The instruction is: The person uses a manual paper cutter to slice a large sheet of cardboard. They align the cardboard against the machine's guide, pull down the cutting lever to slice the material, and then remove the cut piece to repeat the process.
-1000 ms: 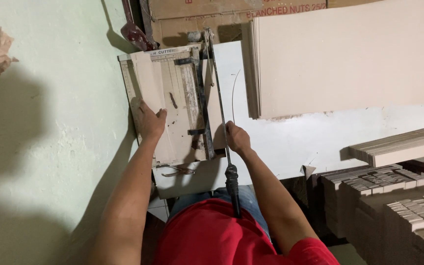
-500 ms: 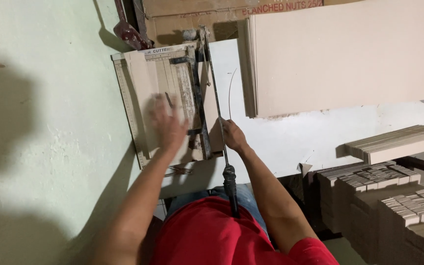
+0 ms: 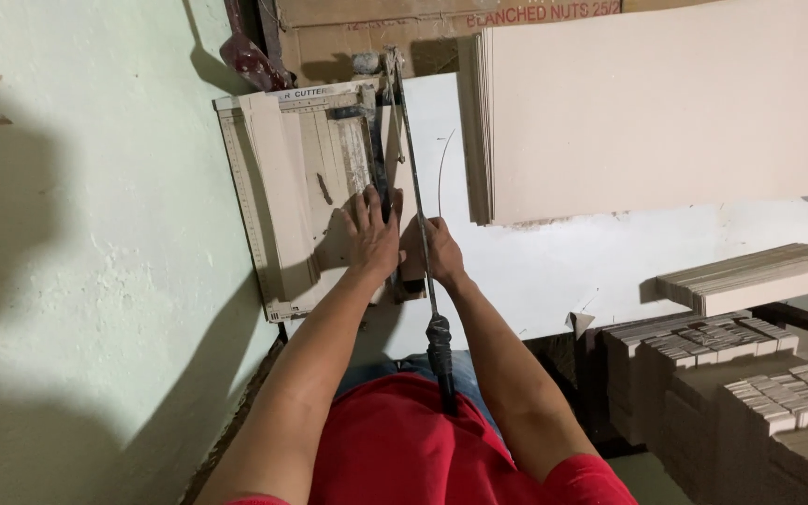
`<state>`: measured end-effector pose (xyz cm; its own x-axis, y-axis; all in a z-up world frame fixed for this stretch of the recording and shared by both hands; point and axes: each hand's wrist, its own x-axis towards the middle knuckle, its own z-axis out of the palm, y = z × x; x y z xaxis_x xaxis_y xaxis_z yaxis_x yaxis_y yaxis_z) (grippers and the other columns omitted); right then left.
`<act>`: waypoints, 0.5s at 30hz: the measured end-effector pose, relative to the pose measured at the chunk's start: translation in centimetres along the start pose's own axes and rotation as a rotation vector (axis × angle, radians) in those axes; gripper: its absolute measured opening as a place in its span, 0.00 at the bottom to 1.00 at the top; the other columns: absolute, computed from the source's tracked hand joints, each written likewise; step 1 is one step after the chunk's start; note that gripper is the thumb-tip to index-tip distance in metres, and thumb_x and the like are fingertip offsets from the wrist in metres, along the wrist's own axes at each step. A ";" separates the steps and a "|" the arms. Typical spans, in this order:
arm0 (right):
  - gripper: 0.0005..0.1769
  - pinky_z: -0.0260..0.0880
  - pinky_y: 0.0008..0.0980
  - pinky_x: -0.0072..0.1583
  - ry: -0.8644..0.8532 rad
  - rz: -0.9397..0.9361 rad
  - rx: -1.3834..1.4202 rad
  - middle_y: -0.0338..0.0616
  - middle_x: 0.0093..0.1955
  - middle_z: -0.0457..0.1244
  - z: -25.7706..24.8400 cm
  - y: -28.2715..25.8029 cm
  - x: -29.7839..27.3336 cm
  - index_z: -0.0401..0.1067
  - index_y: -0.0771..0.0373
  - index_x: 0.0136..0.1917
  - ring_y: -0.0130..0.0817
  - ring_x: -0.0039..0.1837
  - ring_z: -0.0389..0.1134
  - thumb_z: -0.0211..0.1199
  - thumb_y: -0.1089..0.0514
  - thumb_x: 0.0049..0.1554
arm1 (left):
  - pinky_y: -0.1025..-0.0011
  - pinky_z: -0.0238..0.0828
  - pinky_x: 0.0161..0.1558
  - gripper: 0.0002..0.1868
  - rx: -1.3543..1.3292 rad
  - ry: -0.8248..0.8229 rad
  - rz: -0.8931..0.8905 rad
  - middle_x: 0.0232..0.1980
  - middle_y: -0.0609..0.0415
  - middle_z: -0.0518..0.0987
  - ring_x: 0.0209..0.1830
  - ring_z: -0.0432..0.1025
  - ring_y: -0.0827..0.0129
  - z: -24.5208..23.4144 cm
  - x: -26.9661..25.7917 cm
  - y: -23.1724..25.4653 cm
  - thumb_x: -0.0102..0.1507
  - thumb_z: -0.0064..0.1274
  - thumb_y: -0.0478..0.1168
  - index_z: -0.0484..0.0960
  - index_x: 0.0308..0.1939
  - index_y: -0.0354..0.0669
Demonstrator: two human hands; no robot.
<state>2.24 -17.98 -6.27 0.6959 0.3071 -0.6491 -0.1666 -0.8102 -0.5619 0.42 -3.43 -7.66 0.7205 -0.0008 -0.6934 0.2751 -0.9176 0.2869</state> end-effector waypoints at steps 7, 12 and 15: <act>0.26 0.69 0.56 0.61 -0.014 -0.064 0.034 0.55 0.66 0.59 3.5 6.0 3.1 0.61 0.61 0.73 0.63 0.65 0.66 0.42 0.54 0.64 | 0.24 0.25 0.71 0.61 0.095 -0.043 -0.053 0.82 0.35 0.26 0.82 0.23 0.37 -1.0 -0.3 1.2 0.59 0.65 0.46 0.34 0.82 0.54; 0.31 0.64 0.60 0.69 -0.054 -0.145 0.051 0.61 0.67 0.63 3.4 9.2 0.8 0.56 0.58 0.80 0.64 0.70 0.62 0.49 0.48 0.66 | 0.25 0.28 0.70 0.59 0.318 -0.047 -0.139 0.83 0.38 0.27 0.82 0.26 0.39 0.3 0.2 1.9 0.58 0.66 0.55 0.43 0.83 0.52; 0.26 0.67 0.50 0.68 0.033 0.039 -0.174 0.53 0.65 0.66 -1.0 4.2 -6.9 0.63 0.50 0.77 0.51 0.68 0.67 0.45 0.47 0.69 | 0.21 0.29 0.69 0.59 0.372 -0.046 -0.152 0.83 0.36 0.27 0.82 0.26 0.39 0.8 1.7 1.7 0.58 0.65 0.56 0.41 0.82 0.52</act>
<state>-2.53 -24.03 -3.68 0.7147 0.2595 -0.6495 -0.0725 -0.8962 -0.4378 1.56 -5.31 -8.86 0.6579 0.1364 -0.7407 0.1211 -0.9898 -0.0747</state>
